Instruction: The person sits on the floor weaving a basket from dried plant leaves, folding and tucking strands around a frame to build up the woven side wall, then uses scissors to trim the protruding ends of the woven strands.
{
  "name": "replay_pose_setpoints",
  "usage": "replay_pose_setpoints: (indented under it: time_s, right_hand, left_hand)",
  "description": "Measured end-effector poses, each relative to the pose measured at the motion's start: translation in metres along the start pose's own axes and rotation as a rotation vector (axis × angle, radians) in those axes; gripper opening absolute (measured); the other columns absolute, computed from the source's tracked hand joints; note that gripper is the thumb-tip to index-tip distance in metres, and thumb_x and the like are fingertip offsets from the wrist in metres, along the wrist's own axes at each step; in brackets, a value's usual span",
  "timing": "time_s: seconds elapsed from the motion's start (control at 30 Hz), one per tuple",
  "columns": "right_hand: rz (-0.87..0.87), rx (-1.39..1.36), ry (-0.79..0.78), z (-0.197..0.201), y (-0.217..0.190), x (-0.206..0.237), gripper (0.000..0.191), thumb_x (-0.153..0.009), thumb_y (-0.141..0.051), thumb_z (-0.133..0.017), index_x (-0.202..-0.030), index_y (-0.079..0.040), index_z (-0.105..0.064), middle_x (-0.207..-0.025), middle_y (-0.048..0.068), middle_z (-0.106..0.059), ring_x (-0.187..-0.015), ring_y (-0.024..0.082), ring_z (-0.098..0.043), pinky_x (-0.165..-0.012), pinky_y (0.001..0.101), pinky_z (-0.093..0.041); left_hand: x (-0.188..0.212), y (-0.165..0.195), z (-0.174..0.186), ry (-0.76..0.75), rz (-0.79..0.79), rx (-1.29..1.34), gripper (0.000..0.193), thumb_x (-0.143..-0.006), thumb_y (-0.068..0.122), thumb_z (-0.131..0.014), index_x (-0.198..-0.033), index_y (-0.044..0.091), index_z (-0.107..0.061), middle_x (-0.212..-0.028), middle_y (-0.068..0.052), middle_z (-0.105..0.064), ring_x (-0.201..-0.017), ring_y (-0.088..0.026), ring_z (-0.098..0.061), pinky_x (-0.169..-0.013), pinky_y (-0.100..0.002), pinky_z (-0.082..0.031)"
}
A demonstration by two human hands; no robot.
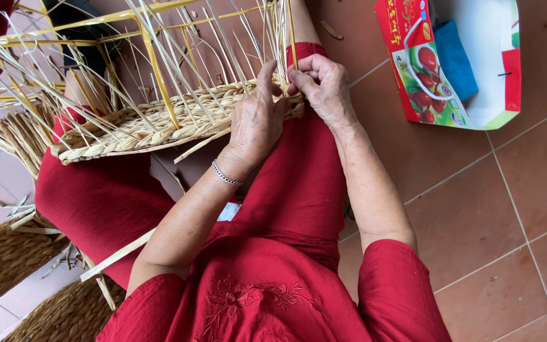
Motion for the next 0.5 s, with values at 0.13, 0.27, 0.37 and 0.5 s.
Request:
replay_pose_setpoints:
  time_s: [0.13, 0.27, 0.37, 0.5]
  right_hand:
    - [0.334, 0.46, 0.078, 0.0, -0.043, 0.004, 0.014, -0.096, -0.003, -0.072, -0.107, 0.001, -0.064, -0.077, 0.008, -0.073, -0.066, 0.016, -0.071, -0.059, 0.031, -0.055]
    - [0.517, 0.744, 0.15, -0.017, -0.061, 0.013, 0.015, -0.097, 0.002, -0.068, -0.109, -0.001, -0.059, -0.073, 0.013, -0.067, -0.066, 0.03, -0.069, -0.06, 0.042, -0.052]
    - [0.51, 0.672, 0.192, -0.02, -0.059, 0.012, 0.012, -0.101, 0.001, -0.067, -0.109, -0.001, -0.058, -0.074, 0.012, -0.068, -0.065, 0.026, -0.07, -0.06, 0.04, -0.053]
    - [0.285, 0.333, 0.071, -0.009, -0.031, 0.015, 0.02, -0.109, -0.007, -0.073, -0.12, 0.003, -0.06, -0.084, 0.007, -0.072, -0.072, 0.012, -0.066, -0.06, 0.0296, -0.05]
  left_hand:
    - [-0.011, -0.004, -0.013, -0.035, 0.064, -0.084, 0.067, -0.097, 0.012, -0.067, -0.154, 0.008, -0.033, -0.086, -0.017, -0.072, -0.074, -0.039, -0.072, -0.063, -0.053, -0.056]
    - [-0.01, 0.009, -0.008, -0.068, 0.06, -0.066, 0.055, -0.099, 0.01, -0.062, -0.15, 0.011, -0.042, -0.098, -0.02, -0.072, -0.075, -0.041, -0.071, -0.065, -0.054, -0.054]
    - [0.013, 0.033, 0.041, 0.102, -0.147, 0.031, 0.046, -0.098, 0.007, -0.064, -0.142, 0.008, -0.049, -0.117, -0.022, -0.069, -0.082, -0.039, -0.071, -0.066, -0.047, -0.057]
    - [0.048, 0.003, 0.127, 0.27, -0.246, 0.002, 0.029, -0.1, -0.001, -0.065, -0.127, 0.009, -0.06, -0.115, -0.012, -0.07, -0.095, -0.033, -0.075, -0.076, -0.038, -0.061]
Point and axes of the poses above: each hand's wrist, its own x-axis away from the middle knuckle, its own z-axis out of the back of the hand, y = z × x, the point moved 10 cm from there along -x, towards the middle knuckle
